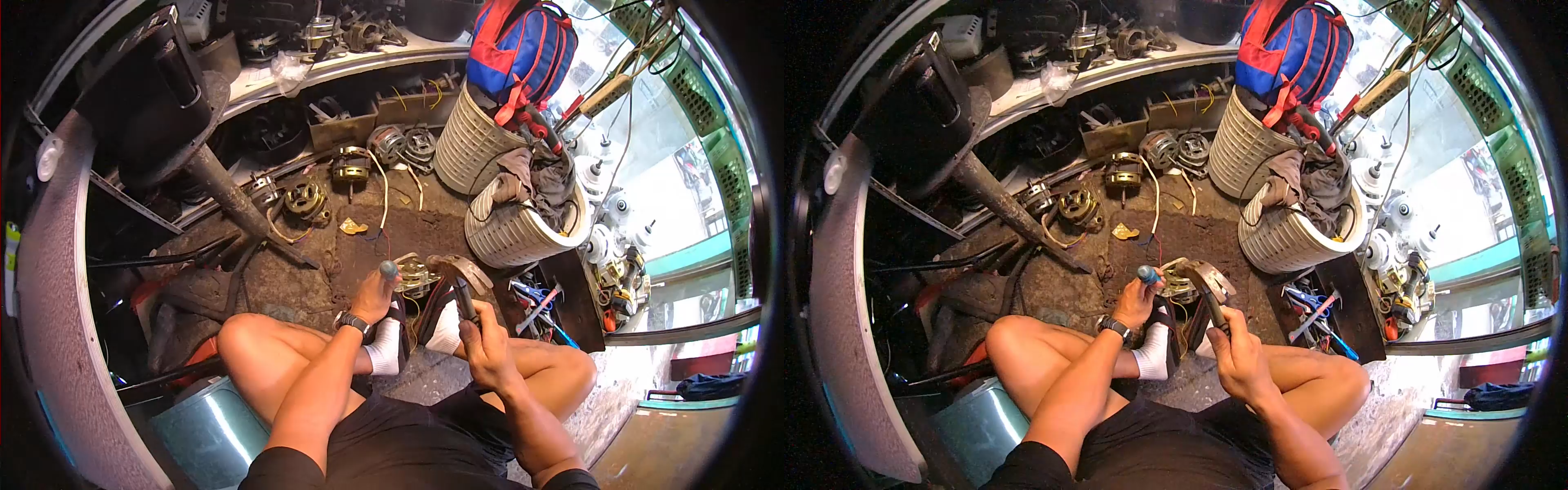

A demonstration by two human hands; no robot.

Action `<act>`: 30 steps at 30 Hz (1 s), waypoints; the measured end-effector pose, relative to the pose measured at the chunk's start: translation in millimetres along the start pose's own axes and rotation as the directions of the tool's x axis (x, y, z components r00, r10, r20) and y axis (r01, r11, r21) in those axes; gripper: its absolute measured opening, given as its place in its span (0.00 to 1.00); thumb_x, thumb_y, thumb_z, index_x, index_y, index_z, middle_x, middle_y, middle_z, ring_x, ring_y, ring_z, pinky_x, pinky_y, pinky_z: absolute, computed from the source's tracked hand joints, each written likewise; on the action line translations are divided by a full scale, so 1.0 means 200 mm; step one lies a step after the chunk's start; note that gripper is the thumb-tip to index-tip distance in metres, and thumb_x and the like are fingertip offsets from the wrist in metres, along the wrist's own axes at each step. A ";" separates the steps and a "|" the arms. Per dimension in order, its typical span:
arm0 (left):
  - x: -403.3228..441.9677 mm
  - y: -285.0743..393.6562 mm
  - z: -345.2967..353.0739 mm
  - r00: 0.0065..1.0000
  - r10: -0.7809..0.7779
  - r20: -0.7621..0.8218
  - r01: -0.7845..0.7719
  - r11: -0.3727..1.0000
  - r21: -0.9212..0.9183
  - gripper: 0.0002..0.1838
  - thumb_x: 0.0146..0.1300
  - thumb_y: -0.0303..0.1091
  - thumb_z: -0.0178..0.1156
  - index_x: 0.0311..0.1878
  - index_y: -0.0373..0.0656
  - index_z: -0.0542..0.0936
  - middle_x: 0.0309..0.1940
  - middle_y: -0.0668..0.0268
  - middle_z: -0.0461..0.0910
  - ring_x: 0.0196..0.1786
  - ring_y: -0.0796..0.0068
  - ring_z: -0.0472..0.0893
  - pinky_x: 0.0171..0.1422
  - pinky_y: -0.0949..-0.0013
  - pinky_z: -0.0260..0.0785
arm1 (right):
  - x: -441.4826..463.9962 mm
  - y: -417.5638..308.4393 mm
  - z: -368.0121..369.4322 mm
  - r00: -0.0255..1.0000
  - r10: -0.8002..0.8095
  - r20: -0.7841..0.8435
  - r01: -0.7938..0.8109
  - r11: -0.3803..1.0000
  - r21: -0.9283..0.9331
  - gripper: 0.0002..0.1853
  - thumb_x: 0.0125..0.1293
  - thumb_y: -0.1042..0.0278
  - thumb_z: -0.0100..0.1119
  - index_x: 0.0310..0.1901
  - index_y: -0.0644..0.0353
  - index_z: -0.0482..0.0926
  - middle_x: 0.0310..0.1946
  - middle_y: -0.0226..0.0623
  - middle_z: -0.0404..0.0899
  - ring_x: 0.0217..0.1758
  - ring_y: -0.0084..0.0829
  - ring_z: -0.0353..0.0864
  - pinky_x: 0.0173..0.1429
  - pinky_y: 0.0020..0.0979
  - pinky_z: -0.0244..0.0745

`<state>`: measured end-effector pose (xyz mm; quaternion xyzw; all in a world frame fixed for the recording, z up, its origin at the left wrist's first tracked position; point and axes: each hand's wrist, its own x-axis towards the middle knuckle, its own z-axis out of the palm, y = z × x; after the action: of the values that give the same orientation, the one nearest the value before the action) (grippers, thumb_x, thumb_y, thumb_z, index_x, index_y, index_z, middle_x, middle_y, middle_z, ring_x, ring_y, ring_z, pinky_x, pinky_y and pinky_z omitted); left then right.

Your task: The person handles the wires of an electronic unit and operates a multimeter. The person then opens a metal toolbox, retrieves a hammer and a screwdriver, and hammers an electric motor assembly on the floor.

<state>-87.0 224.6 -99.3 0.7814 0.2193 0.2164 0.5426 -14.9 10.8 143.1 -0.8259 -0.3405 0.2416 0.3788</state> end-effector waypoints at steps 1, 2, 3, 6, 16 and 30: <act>0.00 0.00 0.00 1.000 -0.004 -0.004 0.004 1.000 -0.001 0.16 0.79 0.46 0.55 0.56 0.44 0.79 0.46 0.54 0.86 0.54 0.47 0.84 0.58 0.52 0.76 | 0.02 -0.01 0.00 1.000 0.002 0.001 -0.002 1.000 -0.001 0.17 0.81 0.61 0.53 0.63 0.60 0.70 0.33 0.50 0.83 0.35 0.51 0.85 0.42 0.43 0.76; 0.00 0.01 0.00 1.000 -0.009 -0.007 0.009 1.000 -0.001 0.14 0.79 0.43 0.56 0.56 0.44 0.79 0.46 0.54 0.86 0.54 0.47 0.84 0.58 0.51 0.76 | 0.04 -0.03 0.01 0.996 -0.084 -0.020 0.084 0.996 0.004 0.17 0.81 0.60 0.53 0.63 0.60 0.69 0.33 0.51 0.83 0.36 0.53 0.85 0.42 0.44 0.76; 0.00 0.01 -0.01 1.000 -0.011 -0.006 0.011 1.000 -0.003 0.14 0.79 0.43 0.56 0.56 0.44 0.79 0.46 0.54 0.86 0.54 0.47 0.84 0.58 0.51 0.76 | 0.06 -0.04 0.01 0.985 -0.169 -0.041 0.170 0.985 0.008 0.17 0.81 0.60 0.53 0.63 0.60 0.69 0.33 0.53 0.82 0.37 0.55 0.86 0.42 0.45 0.76; 0.00 0.05 -0.01 0.999 -0.007 0.047 0.003 0.996 0.088 0.11 0.77 0.36 0.57 0.57 0.43 0.78 0.45 0.55 0.86 0.52 0.49 0.84 0.57 0.52 0.77 | 0.10 -0.18 -0.02 0.992 -0.125 0.019 0.125 0.992 0.003 0.17 0.81 0.60 0.53 0.63 0.59 0.69 0.33 0.54 0.82 0.38 0.58 0.86 0.41 0.48 0.75; -0.03 0.15 -0.02 0.998 -0.060 0.013 0.058 0.988 0.144 0.12 0.73 0.34 0.61 0.56 0.44 0.79 0.50 0.50 0.84 0.53 0.43 0.83 0.57 0.50 0.76 | 0.24 -0.05 0.05 0.970 -0.078 0.229 0.147 0.942 -0.301 0.17 0.80 0.56 0.52 0.60 0.58 0.69 0.30 0.58 0.83 0.36 0.64 0.83 0.39 0.59 0.73; 0.05 0.05 -0.01 0.999 0.023 0.043 -0.028 0.991 0.129 0.16 0.69 0.32 0.65 0.59 0.46 0.78 0.56 0.49 0.83 0.63 0.49 0.80 0.68 0.53 0.72 | 0.17 0.28 0.13 0.989 0.048 0.141 -0.019 0.980 -0.200 0.21 0.78 0.53 0.57 0.61 0.57 0.67 0.38 0.63 0.85 0.42 0.66 0.85 0.44 0.63 0.75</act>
<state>-79.6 228.2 -88.5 0.8221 0.2116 0.1922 0.4924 10.9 21.2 78.4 -0.8453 -0.3758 0.2723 0.2649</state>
